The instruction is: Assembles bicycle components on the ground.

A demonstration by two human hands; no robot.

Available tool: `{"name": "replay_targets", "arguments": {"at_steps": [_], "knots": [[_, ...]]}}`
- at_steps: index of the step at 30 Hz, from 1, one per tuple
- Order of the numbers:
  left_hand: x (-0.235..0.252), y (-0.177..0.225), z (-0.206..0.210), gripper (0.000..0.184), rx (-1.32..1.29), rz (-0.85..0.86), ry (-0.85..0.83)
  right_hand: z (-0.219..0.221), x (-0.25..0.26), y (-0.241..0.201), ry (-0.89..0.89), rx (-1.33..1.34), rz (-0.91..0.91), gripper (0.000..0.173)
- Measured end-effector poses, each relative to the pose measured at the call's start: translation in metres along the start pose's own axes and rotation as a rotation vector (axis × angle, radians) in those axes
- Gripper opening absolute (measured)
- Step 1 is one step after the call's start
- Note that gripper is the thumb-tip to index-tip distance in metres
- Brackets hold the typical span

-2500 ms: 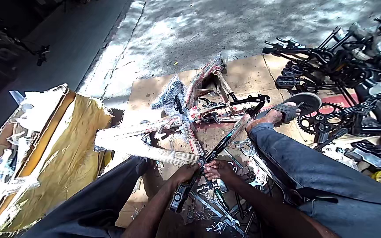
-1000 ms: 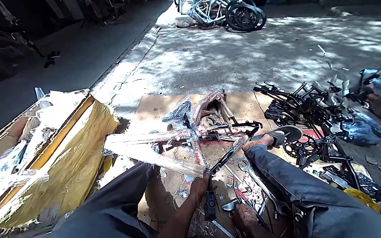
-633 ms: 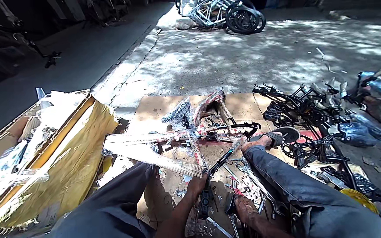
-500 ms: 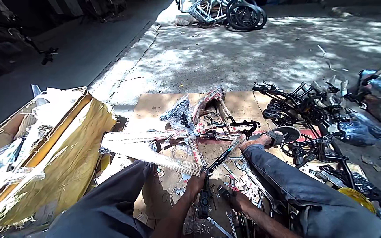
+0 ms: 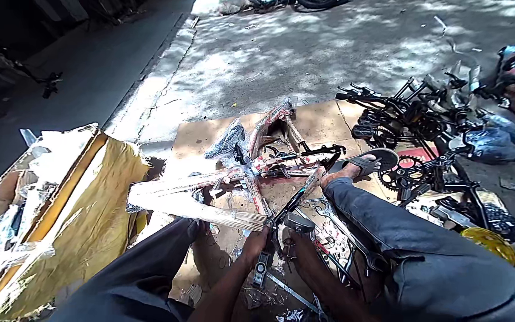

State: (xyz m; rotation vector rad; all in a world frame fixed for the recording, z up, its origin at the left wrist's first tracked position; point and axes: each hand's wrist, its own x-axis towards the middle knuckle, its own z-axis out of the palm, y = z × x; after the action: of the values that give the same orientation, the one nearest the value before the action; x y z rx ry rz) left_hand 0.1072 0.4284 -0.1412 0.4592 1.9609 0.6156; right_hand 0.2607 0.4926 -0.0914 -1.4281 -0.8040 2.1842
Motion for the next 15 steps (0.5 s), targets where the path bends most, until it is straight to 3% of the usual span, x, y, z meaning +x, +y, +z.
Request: {"name": "replay_targets", "arguments": {"at_steps": [3,4,7,10,13,15], "knots": [[-0.004,-0.002,0.011,0.074,-0.104,0.011,0.004,0.0,0.008,0.012,0.171,-0.084,-0.109,0.034],[-0.006,-0.001,0.013,0.074,-0.1,0.011,0.01,-0.005,0.01,0.018,0.136,-0.233,-0.097,0.036],[-0.012,0.002,0.01,0.076,-0.002,-0.004,0.035,-0.023,0.02,0.017,-0.211,-0.576,0.035,0.034],[-0.018,0.002,0.0,0.068,0.012,0.002,-0.059,-0.021,0.014,0.008,-0.2,-0.453,0.032,0.028],[-0.021,0.002,0.003,0.043,-0.115,0.003,-0.136,-0.021,0.013,-0.001,-0.059,-0.266,-0.139,0.032],[-0.018,0.004,0.005,0.038,-0.072,-0.006,-0.125,-0.03,0.017,-0.01,0.079,-0.192,-0.289,0.03]]}}
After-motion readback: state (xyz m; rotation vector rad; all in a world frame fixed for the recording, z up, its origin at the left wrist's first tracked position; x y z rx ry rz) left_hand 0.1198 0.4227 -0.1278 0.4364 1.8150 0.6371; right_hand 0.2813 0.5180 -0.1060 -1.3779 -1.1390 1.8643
